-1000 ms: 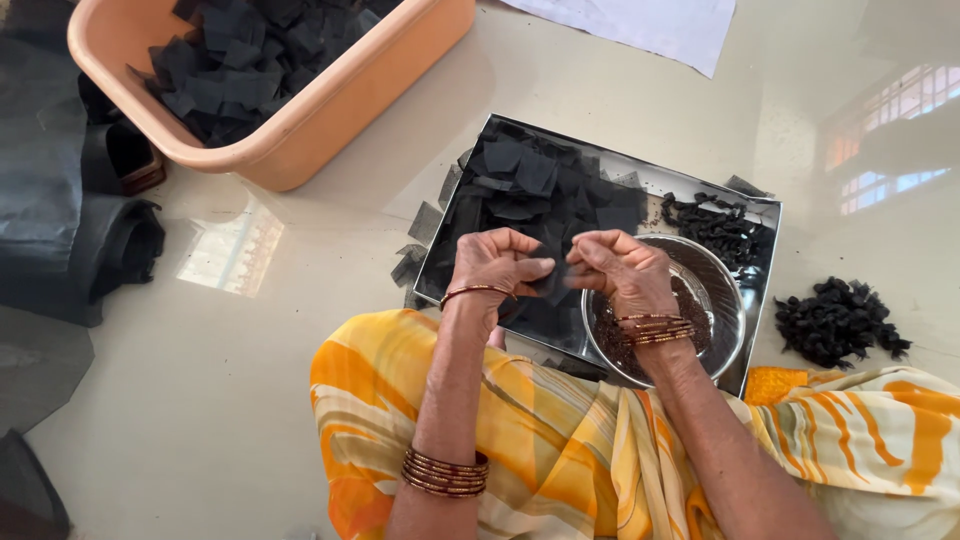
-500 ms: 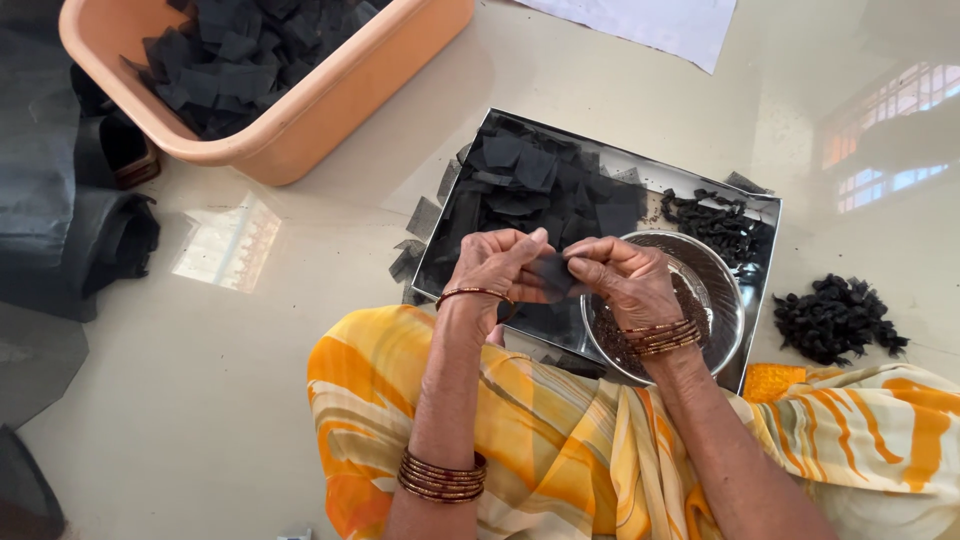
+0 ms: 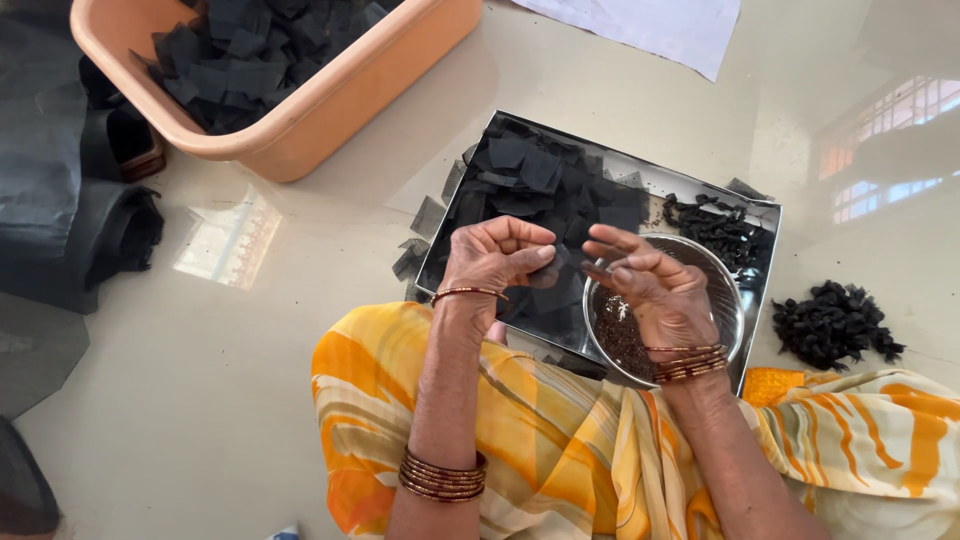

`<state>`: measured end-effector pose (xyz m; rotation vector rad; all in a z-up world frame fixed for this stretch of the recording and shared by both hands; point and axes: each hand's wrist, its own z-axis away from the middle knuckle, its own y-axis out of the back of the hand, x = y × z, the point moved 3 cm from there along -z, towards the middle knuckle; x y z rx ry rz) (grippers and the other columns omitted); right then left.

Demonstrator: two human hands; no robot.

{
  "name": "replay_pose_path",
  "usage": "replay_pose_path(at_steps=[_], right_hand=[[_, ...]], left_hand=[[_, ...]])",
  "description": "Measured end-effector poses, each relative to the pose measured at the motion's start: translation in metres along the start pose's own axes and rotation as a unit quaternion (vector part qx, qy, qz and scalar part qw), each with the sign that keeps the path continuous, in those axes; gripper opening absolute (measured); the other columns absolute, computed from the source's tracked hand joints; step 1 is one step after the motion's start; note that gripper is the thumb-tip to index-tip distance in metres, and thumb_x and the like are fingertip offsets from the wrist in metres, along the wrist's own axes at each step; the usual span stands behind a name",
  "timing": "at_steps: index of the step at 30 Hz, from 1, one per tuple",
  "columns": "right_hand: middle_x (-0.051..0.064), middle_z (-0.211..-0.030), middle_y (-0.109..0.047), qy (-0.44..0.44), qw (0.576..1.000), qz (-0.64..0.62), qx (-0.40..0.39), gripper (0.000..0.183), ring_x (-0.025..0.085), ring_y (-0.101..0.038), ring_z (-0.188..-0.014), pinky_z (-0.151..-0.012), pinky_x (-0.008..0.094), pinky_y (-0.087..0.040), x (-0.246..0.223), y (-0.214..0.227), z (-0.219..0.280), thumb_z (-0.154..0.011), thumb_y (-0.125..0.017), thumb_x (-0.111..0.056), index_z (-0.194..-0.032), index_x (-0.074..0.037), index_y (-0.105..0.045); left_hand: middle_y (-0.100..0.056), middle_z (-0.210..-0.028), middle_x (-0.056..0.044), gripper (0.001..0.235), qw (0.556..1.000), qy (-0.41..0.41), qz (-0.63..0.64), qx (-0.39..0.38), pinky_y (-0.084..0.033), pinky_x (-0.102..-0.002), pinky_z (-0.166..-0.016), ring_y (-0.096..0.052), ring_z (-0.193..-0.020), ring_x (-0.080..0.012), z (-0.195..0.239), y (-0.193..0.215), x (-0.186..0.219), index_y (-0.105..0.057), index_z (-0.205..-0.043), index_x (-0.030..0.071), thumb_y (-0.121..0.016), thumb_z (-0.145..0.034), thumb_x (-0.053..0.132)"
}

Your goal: Rolling hand-made cigarettes using square paper and powder filler on a metal tray.

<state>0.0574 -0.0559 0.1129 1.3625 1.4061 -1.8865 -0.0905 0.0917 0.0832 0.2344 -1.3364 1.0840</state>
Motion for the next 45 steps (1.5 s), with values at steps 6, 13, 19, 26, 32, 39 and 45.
replay_pose_path(at_steps=[6, 13, 19, 26, 32, 39, 45], right_hand=[[0.019, -0.094, -0.076, -0.028, 0.996, 0.065, 0.053, 0.012, 0.021, -0.074, -0.077, -0.067, 0.031, -0.063, 0.0, 0.034, 0.009, -0.093, -0.075, -0.005, -0.102, 0.003, -0.074], [0.019, -0.082, -0.076, -0.062, 0.984, 0.154, 0.063, 0.018, 0.02, -0.073, -0.062, -0.053, 0.028, -0.062, -0.027, 0.005, 0.021, -0.092, -0.073, -0.005, -0.103, 0.008, -0.076], [0.018, -0.079, -0.077, -0.073, 0.977, 0.191, 0.068, 0.017, 0.02, -0.074, -0.061, -0.053, 0.029, -0.064, -0.031, -0.009, 0.017, -0.089, -0.073, -0.005, -0.1, 0.007, -0.076], [0.011, -0.079, -0.078, -0.038, 0.888, 0.457, 0.007, 0.009, 0.016, -0.078, -0.066, -0.057, 0.026, -0.068, 0.056, 0.01, -0.03, -0.09, -0.072, -0.007, -0.093, 0.0, -0.075], [0.011, -0.078, -0.073, 0.113, 0.799, 0.586, -0.071, 0.021, 0.018, -0.074, -0.07, -0.062, 0.031, -0.062, 0.08, 0.041, -0.026, -0.086, -0.08, -0.011, -0.076, 0.0, -0.064], [0.011, -0.091, -0.073, 0.065, 0.649, 0.755, -0.074, 0.009, 0.026, -0.072, -0.084, -0.079, 0.037, -0.059, 0.059, 0.143, 0.001, -0.087, -0.073, -0.01, -0.094, -0.007, -0.076], [0.017, -0.115, -0.063, 0.167, 0.635, 0.722, -0.217, 0.041, 0.035, -0.061, -0.107, -0.086, 0.044, -0.054, 0.095, 0.154, 0.029, -0.07, -0.08, -0.012, -0.108, -0.005, -0.069]], left_hand=[[-0.077, -0.085, -0.011, 0.018, 1.0, 0.009, -0.018, -0.024, -0.067, -0.031, -0.07, -0.075, -0.074, -0.0173, 0.005, -0.006, 0.014, -0.074, -0.101, -0.005, -0.078, -0.083, -0.003], [-0.075, -0.092, -0.014, 0.03, 0.999, -0.001, -0.001, -0.033, -0.067, -0.032, -0.074, -0.076, -0.079, -0.0196, -0.001, -0.002, 0.006, -0.074, -0.107, -0.007, -0.081, -0.077, -0.01], [-0.078, -0.1, -0.013, 0.041, 0.996, -0.058, 0.002, 0.069, -0.067, -0.031, -0.081, -0.076, -0.088, -0.0162, 0.002, 0.007, 0.016, -0.074, -0.11, -0.005, -0.083, -0.071, -0.011], [-0.078, -0.092, -0.021, 0.011, 0.994, -0.023, 0.1, 0.049, -0.068, -0.038, -0.077, -0.078, -0.08, -0.0259, -0.003, 0.003, 0.005, -0.071, -0.089, -0.007, -0.079, -0.081, -0.008], [-0.077, -0.093, -0.021, 0.02, 0.995, 0.019, 0.099, 0.001, -0.067, -0.039, -0.074, -0.078, -0.081, -0.0259, -0.003, -0.008, -0.001, -0.069, -0.099, -0.007, -0.076, -0.081, -0.01], [-0.077, -0.093, -0.021, 0.037, 0.993, 0.037, 0.082, -0.074, -0.067, -0.038, -0.074, -0.078, -0.08, -0.0264, -0.003, -0.039, -0.024, -0.067, -0.107, -0.009, -0.076, -0.072, -0.016], [-0.078, -0.094, -0.017, 0.04, 0.997, 0.052, 0.028, -0.053, -0.066, -0.033, -0.075, -0.078, -0.082, -0.023, -0.019, -0.051, -0.063, -0.071, -0.106, -0.011, -0.082, -0.068, -0.014]])
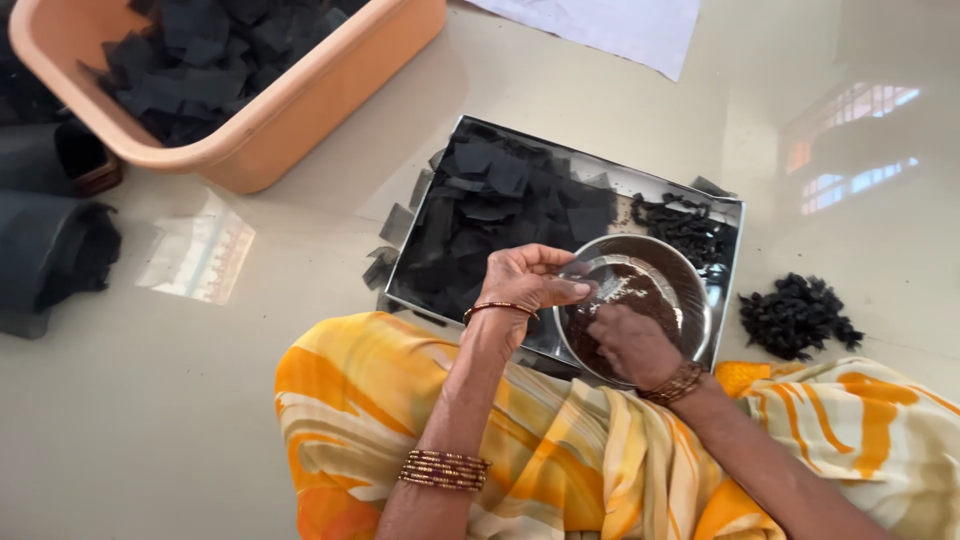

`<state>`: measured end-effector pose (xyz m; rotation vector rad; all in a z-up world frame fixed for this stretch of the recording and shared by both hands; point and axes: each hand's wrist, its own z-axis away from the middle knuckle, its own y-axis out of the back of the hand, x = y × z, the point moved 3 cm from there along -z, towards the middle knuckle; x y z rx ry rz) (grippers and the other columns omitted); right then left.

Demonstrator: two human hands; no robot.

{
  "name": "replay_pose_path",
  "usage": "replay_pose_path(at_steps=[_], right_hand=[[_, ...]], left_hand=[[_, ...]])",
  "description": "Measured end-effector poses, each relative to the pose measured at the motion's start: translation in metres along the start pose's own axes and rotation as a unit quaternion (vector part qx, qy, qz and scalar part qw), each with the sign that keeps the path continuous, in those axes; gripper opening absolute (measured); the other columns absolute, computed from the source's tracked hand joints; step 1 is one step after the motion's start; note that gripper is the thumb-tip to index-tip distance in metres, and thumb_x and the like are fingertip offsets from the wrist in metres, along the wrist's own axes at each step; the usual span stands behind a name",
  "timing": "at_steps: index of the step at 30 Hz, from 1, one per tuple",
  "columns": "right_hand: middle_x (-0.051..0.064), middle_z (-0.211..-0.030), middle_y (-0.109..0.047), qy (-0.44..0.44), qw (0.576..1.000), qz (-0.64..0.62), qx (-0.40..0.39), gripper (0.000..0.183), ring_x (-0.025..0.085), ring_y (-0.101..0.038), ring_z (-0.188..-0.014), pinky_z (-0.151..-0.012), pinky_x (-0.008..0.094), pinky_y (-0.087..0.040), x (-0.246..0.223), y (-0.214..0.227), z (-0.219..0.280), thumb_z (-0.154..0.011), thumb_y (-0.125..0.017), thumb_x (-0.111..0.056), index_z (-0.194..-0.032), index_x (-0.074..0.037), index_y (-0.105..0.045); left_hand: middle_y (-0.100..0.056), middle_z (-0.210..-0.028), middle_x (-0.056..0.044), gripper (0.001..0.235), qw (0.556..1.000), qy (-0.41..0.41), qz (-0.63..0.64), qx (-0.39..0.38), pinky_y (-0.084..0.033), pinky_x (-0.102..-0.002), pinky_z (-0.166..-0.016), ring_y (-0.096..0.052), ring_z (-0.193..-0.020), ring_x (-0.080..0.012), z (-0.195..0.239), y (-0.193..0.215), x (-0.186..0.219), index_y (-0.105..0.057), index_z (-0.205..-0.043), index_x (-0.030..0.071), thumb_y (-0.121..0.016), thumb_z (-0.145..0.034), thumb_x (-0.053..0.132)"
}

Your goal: Rolling hand-made cigarettes using square paper and powder filler on a metal tray.

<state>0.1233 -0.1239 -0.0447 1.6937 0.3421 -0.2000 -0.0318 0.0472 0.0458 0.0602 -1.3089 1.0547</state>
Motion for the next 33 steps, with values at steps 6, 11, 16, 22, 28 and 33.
replay_pose_path(at_steps=[6, 11, 16, 22, 28, 33], right_hand=[[0.012, -0.108, -0.057, -0.028, 0.983, 0.075, -0.166, 0.031, 0.032, -0.06, -0.101, -0.079, 0.045, -0.054, -0.024, 0.001, -0.015, -0.07, -0.076, -0.002, -0.099, -0.009, -0.068], [0.012, -0.096, -0.064, -0.069, 0.987, 0.049, -0.133, 0.026, 0.03, -0.066, -0.084, -0.069, 0.045, -0.056, -0.014, 0.006, -0.009, -0.067, -0.078, -0.004, -0.092, -0.007, -0.071], [0.014, -0.09, -0.073, -0.15, 0.988, -0.022, 0.038, 0.005, 0.026, -0.071, -0.064, -0.055, 0.036, -0.059, -0.007, 0.04, -0.011, -0.086, -0.074, -0.006, -0.09, -0.002, -0.074], [0.01, -0.078, -0.075, -0.208, 0.976, -0.049, 0.042, 0.006, 0.028, -0.071, -0.064, -0.061, 0.04, -0.056, -0.024, 0.065, -0.021, -0.079, -0.079, -0.011, -0.082, -0.005, -0.078], [0.011, -0.083, -0.075, -0.179, 0.978, -0.026, 0.104, 0.005, 0.029, -0.072, -0.069, -0.064, 0.04, -0.058, -0.016, 0.06, -0.015, -0.08, -0.077, -0.009, -0.082, -0.004, -0.076], [0.01, -0.08, -0.076, -0.181, 0.982, -0.032, 0.044, 0.003, 0.026, -0.072, -0.062, -0.058, 0.038, -0.058, -0.002, 0.036, -0.009, -0.083, -0.075, -0.006, -0.081, -0.005, -0.077]], left_hand=[[-0.077, -0.092, -0.016, 0.047, 0.997, -0.015, -0.048, 0.054, -0.064, -0.03, -0.072, -0.074, -0.079, -0.0183, -0.02, -0.003, -0.021, -0.073, -0.106, -0.012, -0.089, -0.062, -0.011], [-0.075, -0.098, -0.013, 0.061, 0.992, -0.045, -0.023, 0.118, -0.067, -0.03, -0.071, -0.077, -0.082, -0.0175, -0.038, -0.001, -0.032, -0.063, -0.111, -0.004, -0.087, -0.055, -0.012], [-0.077, -0.093, -0.022, 0.043, 0.99, -0.067, -0.06, 0.109, -0.063, -0.032, -0.071, -0.074, -0.079, -0.0234, -0.041, -0.002, -0.039, -0.072, -0.102, -0.014, -0.088, -0.062, -0.012], [-0.074, -0.092, -0.031, 0.034, 0.997, -0.004, 0.041, 0.058, -0.07, -0.039, -0.068, -0.077, -0.078, -0.0335, -0.046, -0.011, -0.053, -0.069, -0.101, -0.024, -0.08, -0.071, -0.015], [-0.07, -0.116, -0.029, 0.067, 0.992, -0.032, -0.054, 0.106, -0.068, -0.035, -0.069, -0.077, -0.087, -0.0288, -0.04, -0.017, -0.038, -0.06, -0.124, -0.011, -0.08, -0.06, -0.019], [-0.074, -0.112, -0.037, 0.059, 0.996, 0.001, -0.005, 0.085, -0.069, -0.038, -0.069, -0.078, -0.082, -0.0306, -0.052, -0.008, -0.061, -0.064, -0.12, -0.018, -0.08, -0.063, -0.016]])
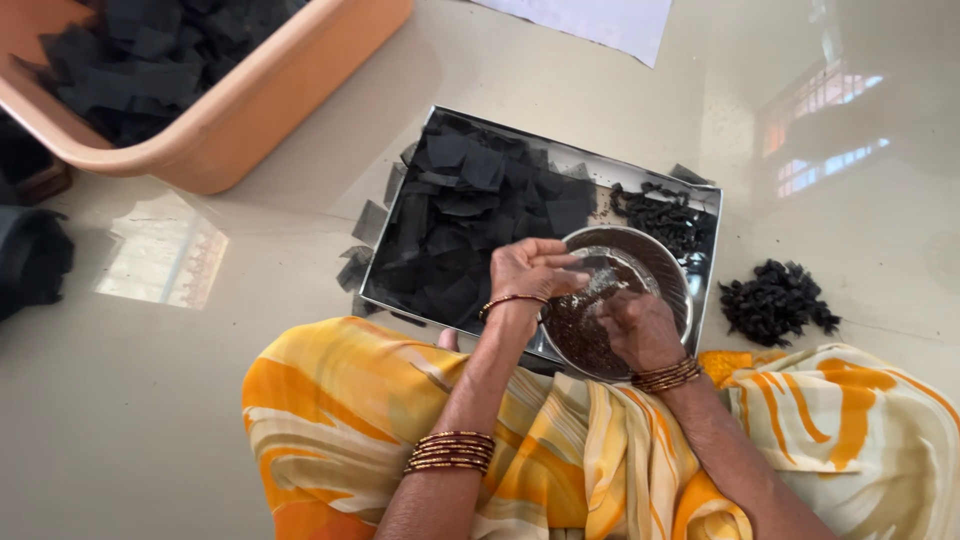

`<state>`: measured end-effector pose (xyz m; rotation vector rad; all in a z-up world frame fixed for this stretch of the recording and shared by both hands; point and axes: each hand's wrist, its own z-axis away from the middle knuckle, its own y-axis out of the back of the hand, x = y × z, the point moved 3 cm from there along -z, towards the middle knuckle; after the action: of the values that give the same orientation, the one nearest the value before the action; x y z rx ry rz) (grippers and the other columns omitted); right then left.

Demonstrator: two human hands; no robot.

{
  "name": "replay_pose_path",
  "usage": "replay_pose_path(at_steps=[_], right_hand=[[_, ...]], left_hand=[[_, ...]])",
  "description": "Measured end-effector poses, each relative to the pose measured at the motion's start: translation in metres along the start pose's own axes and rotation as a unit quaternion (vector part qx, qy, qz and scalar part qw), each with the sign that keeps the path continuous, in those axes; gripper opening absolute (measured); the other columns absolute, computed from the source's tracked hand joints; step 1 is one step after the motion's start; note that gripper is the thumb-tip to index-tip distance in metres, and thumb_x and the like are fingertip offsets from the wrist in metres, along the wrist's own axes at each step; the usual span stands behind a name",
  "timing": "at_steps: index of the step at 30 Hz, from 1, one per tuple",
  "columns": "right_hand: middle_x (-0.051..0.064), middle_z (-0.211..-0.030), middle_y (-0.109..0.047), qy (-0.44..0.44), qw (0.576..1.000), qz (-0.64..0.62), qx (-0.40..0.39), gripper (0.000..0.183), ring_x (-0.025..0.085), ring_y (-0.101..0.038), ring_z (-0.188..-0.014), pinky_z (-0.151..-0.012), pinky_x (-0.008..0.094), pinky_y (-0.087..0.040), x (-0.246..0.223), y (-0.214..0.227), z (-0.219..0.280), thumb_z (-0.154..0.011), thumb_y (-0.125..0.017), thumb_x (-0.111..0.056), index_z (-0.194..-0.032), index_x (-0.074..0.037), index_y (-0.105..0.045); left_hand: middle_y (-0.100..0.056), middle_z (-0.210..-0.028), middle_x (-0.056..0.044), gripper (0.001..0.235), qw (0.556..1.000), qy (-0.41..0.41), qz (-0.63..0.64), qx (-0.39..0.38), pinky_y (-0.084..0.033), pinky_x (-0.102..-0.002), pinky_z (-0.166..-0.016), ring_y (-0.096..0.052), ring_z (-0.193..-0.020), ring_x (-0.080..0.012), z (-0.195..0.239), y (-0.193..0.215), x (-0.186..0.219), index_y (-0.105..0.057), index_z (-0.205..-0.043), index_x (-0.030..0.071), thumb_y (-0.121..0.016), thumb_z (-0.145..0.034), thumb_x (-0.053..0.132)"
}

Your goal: Rolling hand-made cigarettes using square paper and powder filler on a metal tray.

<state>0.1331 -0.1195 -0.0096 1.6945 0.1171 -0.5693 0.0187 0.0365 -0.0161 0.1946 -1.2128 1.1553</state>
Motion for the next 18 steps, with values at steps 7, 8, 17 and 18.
replay_pose_path(at_steps=[7, 8, 17, 18], right_hand=[[0.009, -0.087, -0.082, -0.28, 0.875, -0.393, -0.034, 0.015, 0.018, -0.079, -0.07, -0.066, 0.028, -0.066, -0.002, 0.036, 0.0, -0.083, -0.078, -0.008, -0.097, -0.007, -0.08], [0.01, -0.089, -0.081, -0.306, 0.834, -0.459, -0.023, 0.017, 0.018, -0.078, -0.071, -0.068, 0.029, -0.065, 0.009, 0.032, 0.003, -0.083, -0.079, -0.008, -0.099, -0.004, -0.08], [0.01, -0.092, -0.081, -0.311, 0.902, -0.295, -0.059, 0.031, 0.017, -0.078, -0.075, -0.071, 0.032, -0.065, -0.009, 0.049, 0.005, -0.092, -0.07, -0.03, -0.108, -0.004, -0.079], [0.008, -0.094, -0.081, -0.32, 0.85, -0.418, -0.013, 0.033, 0.015, -0.078, -0.078, -0.071, 0.028, -0.067, -0.014, 0.057, 0.005, -0.094, -0.066, -0.033, -0.107, -0.004, -0.078]], left_hand=[[-0.073, -0.114, -0.025, 0.064, 0.996, -0.039, -0.084, -0.012, -0.067, -0.032, -0.069, -0.077, -0.082, -0.0231, 0.021, -0.007, 0.02, -0.062, -0.121, -0.009, -0.084, -0.06, -0.015], [-0.074, -0.115, -0.023, 0.063, 0.98, -0.112, -0.165, -0.022, -0.065, -0.032, -0.067, -0.076, -0.082, -0.0212, 0.028, -0.013, 0.029, -0.065, -0.119, -0.008, -0.084, -0.06, -0.014], [-0.072, -0.119, -0.016, 0.067, 0.96, -0.164, -0.217, -0.063, -0.066, -0.032, -0.068, -0.075, -0.089, -0.0188, 0.024, -0.018, 0.019, -0.066, -0.12, -0.003, -0.089, -0.057, -0.007], [-0.069, -0.123, -0.016, 0.072, 0.955, -0.169, -0.232, -0.072, -0.066, -0.032, -0.069, -0.075, -0.091, -0.0185, 0.03, -0.021, 0.023, -0.064, -0.122, -0.002, -0.089, -0.055, -0.007]])
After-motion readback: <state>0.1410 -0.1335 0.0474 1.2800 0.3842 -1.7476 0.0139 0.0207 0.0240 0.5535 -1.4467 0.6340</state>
